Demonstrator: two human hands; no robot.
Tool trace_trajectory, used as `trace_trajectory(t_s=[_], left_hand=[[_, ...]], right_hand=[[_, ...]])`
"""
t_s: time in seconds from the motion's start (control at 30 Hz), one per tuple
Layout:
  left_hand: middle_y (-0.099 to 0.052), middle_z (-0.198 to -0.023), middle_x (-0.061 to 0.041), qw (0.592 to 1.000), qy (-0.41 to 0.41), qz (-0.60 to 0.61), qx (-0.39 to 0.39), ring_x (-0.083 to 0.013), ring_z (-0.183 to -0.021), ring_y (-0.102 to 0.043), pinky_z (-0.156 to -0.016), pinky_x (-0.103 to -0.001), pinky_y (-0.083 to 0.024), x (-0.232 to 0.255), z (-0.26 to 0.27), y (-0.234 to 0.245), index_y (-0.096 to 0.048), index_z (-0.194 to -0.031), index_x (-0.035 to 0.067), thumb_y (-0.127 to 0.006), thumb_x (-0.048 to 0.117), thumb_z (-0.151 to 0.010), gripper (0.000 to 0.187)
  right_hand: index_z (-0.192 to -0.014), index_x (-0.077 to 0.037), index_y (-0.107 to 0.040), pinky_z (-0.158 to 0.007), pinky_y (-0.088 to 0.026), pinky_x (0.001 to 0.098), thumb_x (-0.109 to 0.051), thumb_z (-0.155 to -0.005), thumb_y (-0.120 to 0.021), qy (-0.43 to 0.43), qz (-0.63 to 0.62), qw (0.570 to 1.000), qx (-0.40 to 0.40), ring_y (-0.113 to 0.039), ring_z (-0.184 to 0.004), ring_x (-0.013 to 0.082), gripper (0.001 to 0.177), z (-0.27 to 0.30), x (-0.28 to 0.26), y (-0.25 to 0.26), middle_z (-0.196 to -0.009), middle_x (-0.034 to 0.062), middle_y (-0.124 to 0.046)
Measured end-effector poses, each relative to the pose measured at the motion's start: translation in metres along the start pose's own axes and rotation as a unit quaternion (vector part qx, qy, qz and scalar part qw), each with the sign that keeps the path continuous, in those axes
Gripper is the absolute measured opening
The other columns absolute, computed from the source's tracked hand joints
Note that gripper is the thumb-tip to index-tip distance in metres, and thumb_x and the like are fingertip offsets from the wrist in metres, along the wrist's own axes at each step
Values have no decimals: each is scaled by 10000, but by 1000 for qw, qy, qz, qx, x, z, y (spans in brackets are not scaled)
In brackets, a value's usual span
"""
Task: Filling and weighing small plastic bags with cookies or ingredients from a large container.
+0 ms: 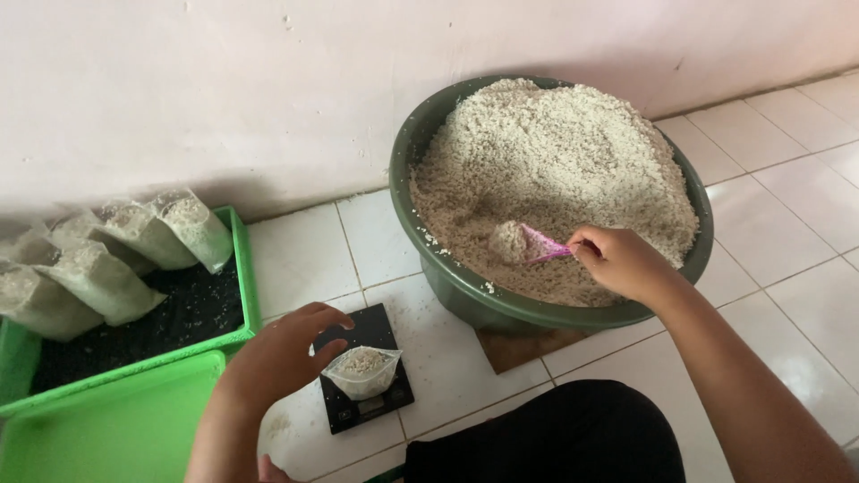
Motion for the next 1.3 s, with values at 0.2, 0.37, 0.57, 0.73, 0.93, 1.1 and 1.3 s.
trace_trajectory(t_s=[0.2,0.37,0.57,0.73,0.93,1.1,1.3], left_hand=[[-706,-1140,129,999,7,-28,-12,-150,-918,-698,-789,-321,-554,-7,-5,-16,-693,-1110,315,-633,324,-844,273],[-672,-1195,-29,991,-100,-83,36,-313,-1070,-671,-908,-447,-536,38,-2,-2,-646,-1180,246,-582,266,-920,268],[-455,-1490,-47,919,-318,-61,224,-258,-1247,-532,-1062,-436,-420,133,19,-12,-496,-1351,130,-606,191,-886,482],[-378,-1547,-69,899,-354,-93,240,-269,-1305,-471,-1064,-435,-352,155,19,-33,-457,-1406,91,-611,168,-868,566],[-428,-1524,-50,915,-306,-103,244,-258,-1324,-468,-1101,-426,-388,127,24,6,-441,-1422,146,-644,230,-861,603],[-587,-1355,3,978,-113,-56,168,-258,-1199,-571,-974,-425,-435,49,30,26,-591,-1250,200,-637,297,-823,440],[-584,-1323,-86,981,-73,30,178,-325,-1152,-586,-930,-433,-469,-19,51,-17,-656,-1146,168,-630,174,-804,343]], right_hand=[[-1090,-171,-691,-503,-437,279,-178,-990,-464,11,32,999,-23,-718,-592,152,248,-8,-2,-18,-777,35,-772],[-1068,-93,-720,-842,-542,464,-202,-958,-509,26,-23,999,-12,-701,-941,368,262,2,-15,-16,-954,180,-751],[-1041,-119,-722,-478,-352,256,-213,-992,-543,26,-69,997,-31,-476,-463,118,208,-17,10,-31,-655,28,-671],[-1031,-125,-720,-465,-341,251,-207,-992,-539,26,-65,997,-26,-469,-445,115,203,-8,7,-24,-646,27,-680],[-1073,-131,-707,-507,-450,251,-188,-997,-520,15,-35,999,-35,-633,-524,131,210,-7,15,-23,-828,37,-776],[-1079,-105,-710,-522,-364,264,-157,-994,-549,12,-137,991,-4,-494,-535,142,189,-9,27,-5,-768,55,-697],[-1096,-45,-714,-471,-313,260,-126,-971,-605,77,-224,971,24,-444,-523,141,185,-10,38,-4,-799,75,-701]])
Point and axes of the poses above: each hand's wrist, its own z-axis away from the middle knuckle, its own y-axis out of the back of the hand, x = y × z, the point moved 10 cm from there along -z, towards the middle knuckle
